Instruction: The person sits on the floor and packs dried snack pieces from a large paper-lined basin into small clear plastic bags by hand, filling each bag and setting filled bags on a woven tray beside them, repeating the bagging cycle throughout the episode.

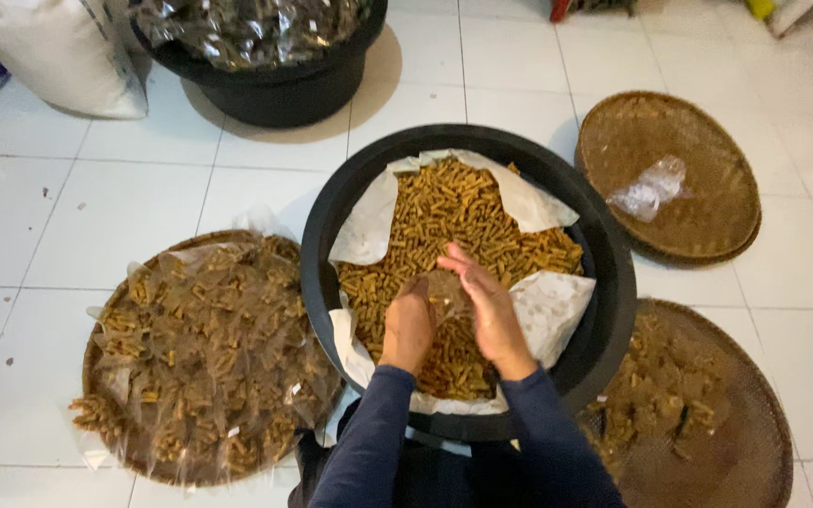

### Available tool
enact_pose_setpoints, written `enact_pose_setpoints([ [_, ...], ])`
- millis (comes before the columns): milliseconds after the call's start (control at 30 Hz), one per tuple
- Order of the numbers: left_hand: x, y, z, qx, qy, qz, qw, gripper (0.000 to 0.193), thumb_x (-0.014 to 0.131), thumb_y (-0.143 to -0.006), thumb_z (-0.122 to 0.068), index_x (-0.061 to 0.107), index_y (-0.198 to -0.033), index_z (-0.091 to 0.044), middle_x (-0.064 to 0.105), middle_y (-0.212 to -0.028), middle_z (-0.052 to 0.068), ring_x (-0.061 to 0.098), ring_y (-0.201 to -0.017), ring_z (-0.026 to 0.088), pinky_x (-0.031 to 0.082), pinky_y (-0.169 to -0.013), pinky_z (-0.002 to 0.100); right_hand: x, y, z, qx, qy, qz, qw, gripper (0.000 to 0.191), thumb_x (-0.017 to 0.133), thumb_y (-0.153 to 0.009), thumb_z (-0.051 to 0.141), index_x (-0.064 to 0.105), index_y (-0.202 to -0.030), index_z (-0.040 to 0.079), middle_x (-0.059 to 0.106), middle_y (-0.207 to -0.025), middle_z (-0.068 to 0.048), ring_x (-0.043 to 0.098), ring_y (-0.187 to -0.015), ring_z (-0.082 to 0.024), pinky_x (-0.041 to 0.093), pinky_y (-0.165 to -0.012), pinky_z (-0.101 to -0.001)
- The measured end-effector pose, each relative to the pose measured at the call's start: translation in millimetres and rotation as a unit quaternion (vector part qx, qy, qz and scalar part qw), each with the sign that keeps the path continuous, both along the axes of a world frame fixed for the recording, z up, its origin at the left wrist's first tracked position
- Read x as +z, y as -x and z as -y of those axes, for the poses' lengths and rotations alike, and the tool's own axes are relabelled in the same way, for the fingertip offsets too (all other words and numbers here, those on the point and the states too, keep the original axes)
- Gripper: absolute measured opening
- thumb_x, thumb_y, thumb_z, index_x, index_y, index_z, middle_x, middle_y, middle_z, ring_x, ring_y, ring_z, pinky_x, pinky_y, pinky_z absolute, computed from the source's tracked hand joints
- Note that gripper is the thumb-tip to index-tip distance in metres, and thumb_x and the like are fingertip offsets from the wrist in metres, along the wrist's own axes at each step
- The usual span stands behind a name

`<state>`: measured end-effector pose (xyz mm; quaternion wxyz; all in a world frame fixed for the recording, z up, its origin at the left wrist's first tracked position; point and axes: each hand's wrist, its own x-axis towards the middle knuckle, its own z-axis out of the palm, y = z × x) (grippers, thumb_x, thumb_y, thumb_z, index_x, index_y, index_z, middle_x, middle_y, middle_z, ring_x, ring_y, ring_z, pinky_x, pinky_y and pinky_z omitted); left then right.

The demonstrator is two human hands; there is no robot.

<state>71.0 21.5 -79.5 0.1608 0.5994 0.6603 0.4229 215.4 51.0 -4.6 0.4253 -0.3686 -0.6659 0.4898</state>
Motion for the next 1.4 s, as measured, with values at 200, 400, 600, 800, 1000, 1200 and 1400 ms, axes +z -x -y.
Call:
enact_pose_setpoints([
  [200, 12.0, 18.6, 5.7, 0.013, 0.022, 0.018, 1.0, 0.03, 0.067, -0.084, -0.008, 0.069, -0.112, 0.005, 0.07, -0.107, 0.029, 0.067, -0.097, 0.045, 0.056, -0.082, 0.049, -50.4, -40.8, -48.3, -0.053, 0.169, -0.276, 0.945, 0.035, 0.057, -0.114, 0.026, 0.062, -0.135, 0.0, 0.061, -0.138, -0.018, 0.061, -0.131, -0.03, 0.053, -0.108, -0.0525],
  [400, 28.8, 27.7, 12.1, 0.044, -0.051, 0.017, 0.998, 0.034, 0.061, -0.087, 0.0, 0.067, -0.12, 0.006, 0.068, -0.122, 0.029, 0.067, -0.109, 0.044, 0.056, -0.092, 0.046, -153.5, 6.8, -51.5, -0.104, 0.246, 0.351, 0.898, 0.074, 0.054, -0.099, 0.063, 0.044, -0.155, 0.016, 0.029, -0.158, -0.025, 0.037, -0.14, -0.049, 0.03, -0.115, -0.0602],
  [600, 33.4, 35.6, 18.8, 0.053, 0.006, 0.02, 0.998, 0.034, 0.062, -0.087, -0.001, 0.067, -0.12, 0.006, 0.067, -0.126, 0.028, 0.066, -0.111, 0.044, 0.055, -0.093, 0.046, -168.9, 55.0, 22.9, 0.023, 0.018, 0.512, 0.858, 0.097, 0.062, -0.079, 0.073, 0.038, -0.157, 0.019, 0.025, -0.157, -0.032, 0.031, -0.138, -0.058, 0.033, -0.108, -0.0568],
  [800, 29.6, 31.2, 15.9, 0.038, -0.009, 0.011, 0.999, 0.035, 0.063, -0.086, 0.0, 0.068, -0.12, 0.006, 0.069, -0.123, 0.027, 0.067, -0.11, 0.043, 0.055, -0.093, 0.046, -144.2, 58.8, 35.3, 0.183, -0.036, 0.543, 0.819, 0.066, 0.057, -0.088, 0.063, 0.064, -0.138, 0.021, 0.062, -0.145, -0.014, 0.057, -0.133, -0.038, 0.046, -0.112, -0.0513],
  [1000, 23.5, 23.8, 14.4, 0.016, -0.041, 0.009, 0.999, 0.033, 0.065, -0.084, -0.001, 0.067, -0.116, 0.005, 0.068, -0.119, 0.027, 0.066, -0.105, 0.045, 0.056, -0.088, 0.047, -163.9, 41.8, 24.6, 0.167, 0.102, 0.189, 0.962, 0.051, 0.077, -0.082, 0.039, 0.066, -0.12, 0.007, 0.078, -0.104, -0.012, 0.075, -0.091, -0.026, 0.059, -0.073, -0.0394],
  [1200, -1.2, 21.6, 4.5, -0.012, 0.031, -0.009, 0.999, 0.022, 0.067, -0.088, -0.01, 0.068, -0.107, 0.0, 0.07, -0.112, 0.024, 0.066, -0.1, 0.045, 0.055, -0.083, 0.05, -144.7, -16.4, -0.5, -0.025, 0.484, -0.163, 0.86, 0.015, 0.07, -0.098, 0.027, 0.067, -0.111, 0.019, 0.063, -0.09, -0.001, 0.061, -0.066, -0.012, 0.038, -0.04, -0.0238],
  [1400, -36.2, -0.2, -8.0, -0.02, -0.05, -0.033, 0.998, 0.035, 0.068, -0.081, -0.008, 0.068, -0.115, 0.001, 0.069, -0.113, 0.026, 0.069, -0.094, 0.045, 0.056, -0.077, 0.049, -66.9, -39.6, -22.9, -0.016, 0.337, -0.431, 0.837, 0.029, 0.059, -0.102, 0.036, 0.067, -0.11, 0.01, 0.071, -0.097, -0.008, 0.066, -0.07, -0.016, 0.04, -0.035, -0.0267],
])
